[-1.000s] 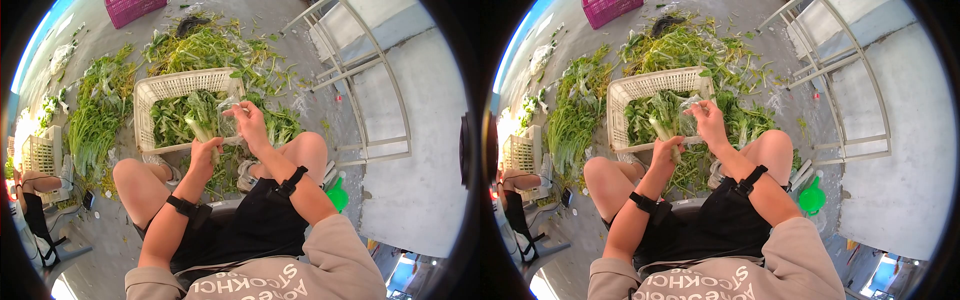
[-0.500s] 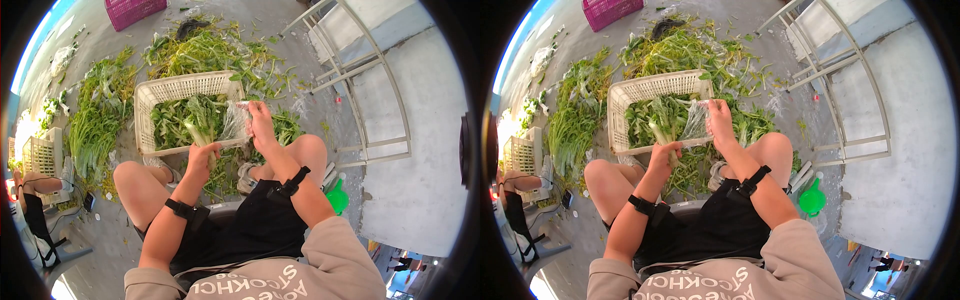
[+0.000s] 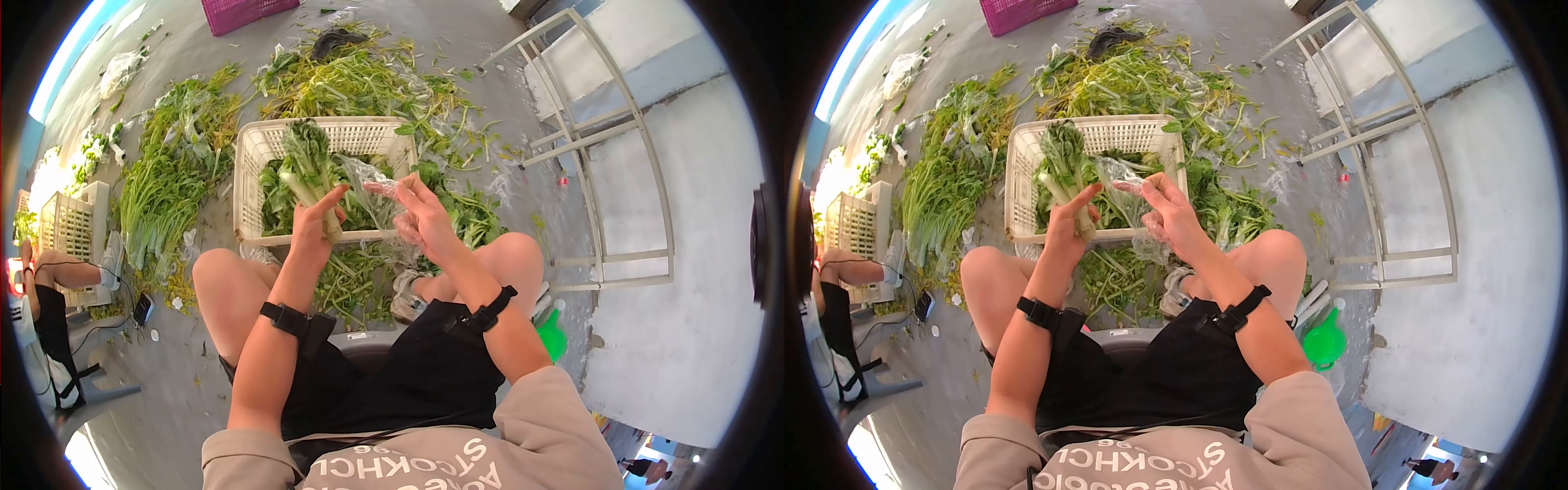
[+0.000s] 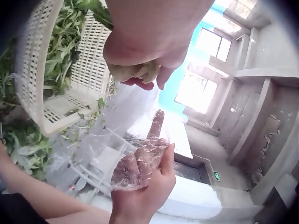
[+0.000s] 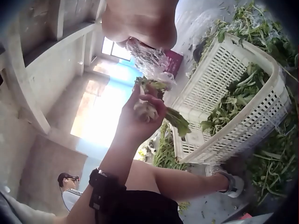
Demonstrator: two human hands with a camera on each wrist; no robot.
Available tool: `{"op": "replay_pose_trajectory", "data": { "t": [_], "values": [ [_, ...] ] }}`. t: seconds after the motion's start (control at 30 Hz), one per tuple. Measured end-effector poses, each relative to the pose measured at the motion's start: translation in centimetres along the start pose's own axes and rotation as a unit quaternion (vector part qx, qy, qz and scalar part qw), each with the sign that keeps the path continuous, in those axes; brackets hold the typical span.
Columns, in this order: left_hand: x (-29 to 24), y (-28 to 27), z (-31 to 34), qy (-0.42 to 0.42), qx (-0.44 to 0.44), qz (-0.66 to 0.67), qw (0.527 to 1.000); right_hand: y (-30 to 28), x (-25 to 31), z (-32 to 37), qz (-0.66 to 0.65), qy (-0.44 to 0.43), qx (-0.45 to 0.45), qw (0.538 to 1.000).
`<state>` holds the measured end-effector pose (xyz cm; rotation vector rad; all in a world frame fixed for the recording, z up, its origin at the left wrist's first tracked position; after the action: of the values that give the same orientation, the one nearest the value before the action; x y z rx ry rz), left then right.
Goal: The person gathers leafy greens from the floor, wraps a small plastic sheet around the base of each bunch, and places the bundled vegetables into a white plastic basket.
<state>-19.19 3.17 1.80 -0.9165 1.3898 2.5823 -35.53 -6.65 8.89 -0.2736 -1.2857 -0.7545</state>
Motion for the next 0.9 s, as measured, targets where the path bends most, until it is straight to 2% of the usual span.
{"op": "replay_pose_trajectory", "data": {
  "t": [0.1,0.2,0.27,0.3,0.37,0.4,0.47,0.5,0.53,0.6,0.63,0.67,0.73,0.77,0.8,0.87,0.9],
  "values": [
    [0.3,0.0,-0.2,-0.006,0.007,0.008,1.0,-0.2,-1.2,-0.2,0.018,0.02,0.01,1.0],
    [0.0,-0.2,-0.4,0.005,-0.004,0.001,1.0,-0.5,-1.6,-0.3,0.056,0.035,0.061,0.996],
    [-0.8,-0.1,-0.2,0.017,-0.01,-0.007,1.0,-0.8,-1.5,-0.5,0.159,-0.025,0.08,0.984],
    [-1.3,-0.1,0.0,0.028,-0.012,0.004,1.0,-1.1,-1.6,-0.5,0.158,-0.025,0.079,0.984],
    [-2.1,-0.2,0.3,0.021,-0.011,0.026,0.999,-1.9,-1.3,-0.5,0.262,-0.011,0.014,0.965],
    [-2.3,-0.1,0.5,0.018,-0.008,0.025,1.0,-2.3,-1.6,-0.8,0.261,-0.011,0.01,0.965],
    [-2.7,0.5,1.0,0.016,0.04,0.024,0.999,-3.7,-3.0,-1.9,0.402,-0.046,-0.078,0.911],
    [-2.6,0.7,1.3,-0.006,0.06,0.022,0.998,-4.3,-3.8,-2.4,0.411,-0.061,-0.086,0.905],
    [-2.4,0.8,1.3,-0.013,0.064,0.02,0.998,-4.4,-3.7,-2.6,0.41,-0.058,-0.094,0.905],
    [-1.9,1.4,1.4,-0.008,0.109,0.015,0.994,-4.4,-3.9,-3.0,0.336,0.007,-0.069,0.939],
    [-1.7,1.9,1.8,-0.015,0.107,0.017,0.994,-3.6,-3.6,-2.8,0.293,0.004,-0.056,0.954],
    [-1.4,2.1,1.9,-0.02,0.112,0.014,0.993,-3.2,-3.6,-2.7,0.291,0.004,-0.064,0.955],
    [-1.1,2.3,2.0,-0.037,0.126,0.011,0.991,-1.9,-4.3,-2.5,0.221,0.056,-0.009,0.974],
    [-0.9,2.3,1.9,-0.041,0.13,0.008,0.991,-1.6,-4.6,-2.4,0.197,0.076,-0.025,0.977],
    [-0.7,2.0,1.7,-0.045,0.128,-0.002,0.991,-1.8,-4.5,-2.4,0.193,0.074,-0.029,0.978],
    [-0.5,2.0,1.6,-0.051,0.129,-0.016,0.99,-1.6,-4.1,-2.6,0.158,0.052,0.049,0.985],
    [-0.5,1.9,1.6,-0.049,0.122,-0.024,0.991,-1.7,-3.9,-2.6,0.154,0.049,0.047,0.986]
  ]
}}
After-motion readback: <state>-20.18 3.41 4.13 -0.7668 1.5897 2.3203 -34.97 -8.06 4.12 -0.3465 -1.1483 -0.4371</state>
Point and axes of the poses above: each hand's wrist, its own z-axis away from the middle knuckle, its own y-axis out of the palm, x = y × z, the point moved 3 cm from there along -z, towards the middle knuckle, and after that the axes turned 13 degrees about z, right-handed, at the moved point
